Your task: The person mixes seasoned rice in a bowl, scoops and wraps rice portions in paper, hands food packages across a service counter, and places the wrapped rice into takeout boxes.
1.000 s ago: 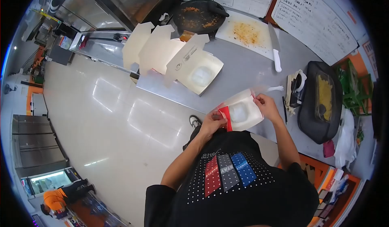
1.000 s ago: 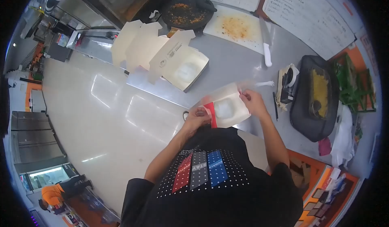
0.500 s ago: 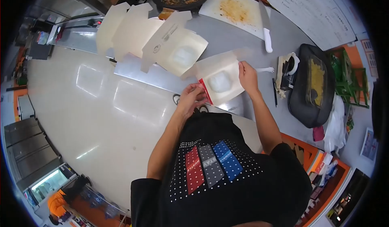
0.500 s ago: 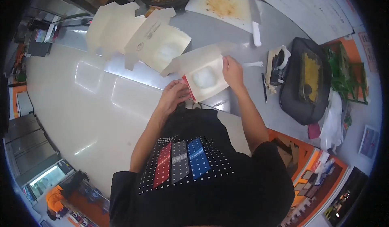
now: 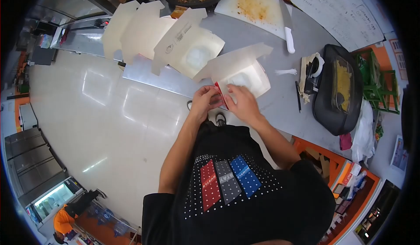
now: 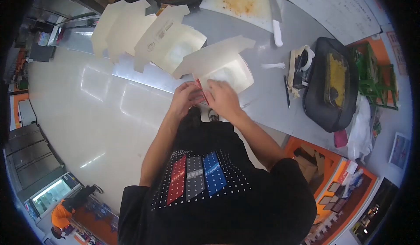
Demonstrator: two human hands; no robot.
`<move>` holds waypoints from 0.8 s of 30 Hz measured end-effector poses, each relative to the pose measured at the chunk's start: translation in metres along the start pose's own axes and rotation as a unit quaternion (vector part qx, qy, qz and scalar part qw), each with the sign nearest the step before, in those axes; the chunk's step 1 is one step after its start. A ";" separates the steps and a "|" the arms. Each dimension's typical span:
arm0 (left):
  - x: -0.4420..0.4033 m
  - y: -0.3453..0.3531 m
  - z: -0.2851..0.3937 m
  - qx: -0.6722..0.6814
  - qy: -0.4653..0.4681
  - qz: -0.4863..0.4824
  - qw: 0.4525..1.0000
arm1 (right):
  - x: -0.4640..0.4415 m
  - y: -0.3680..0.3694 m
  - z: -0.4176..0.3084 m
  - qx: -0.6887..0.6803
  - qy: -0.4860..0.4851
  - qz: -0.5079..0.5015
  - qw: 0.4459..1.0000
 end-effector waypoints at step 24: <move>-0.001 -0.030 -0.005 -0.154 0.031 -0.193 0.969 | -0.042 0.009 -0.080 0.081 0.091 0.067 0.990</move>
Point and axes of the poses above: each hand's wrist, its own x-axis away from the middle knuckle, its own y-axis out of the palm, z = x × y, the point moved 9 cm from there along -x, towards the middle knuckle, and after that the axes turned 1 degree about z, right-handed, at the moved point
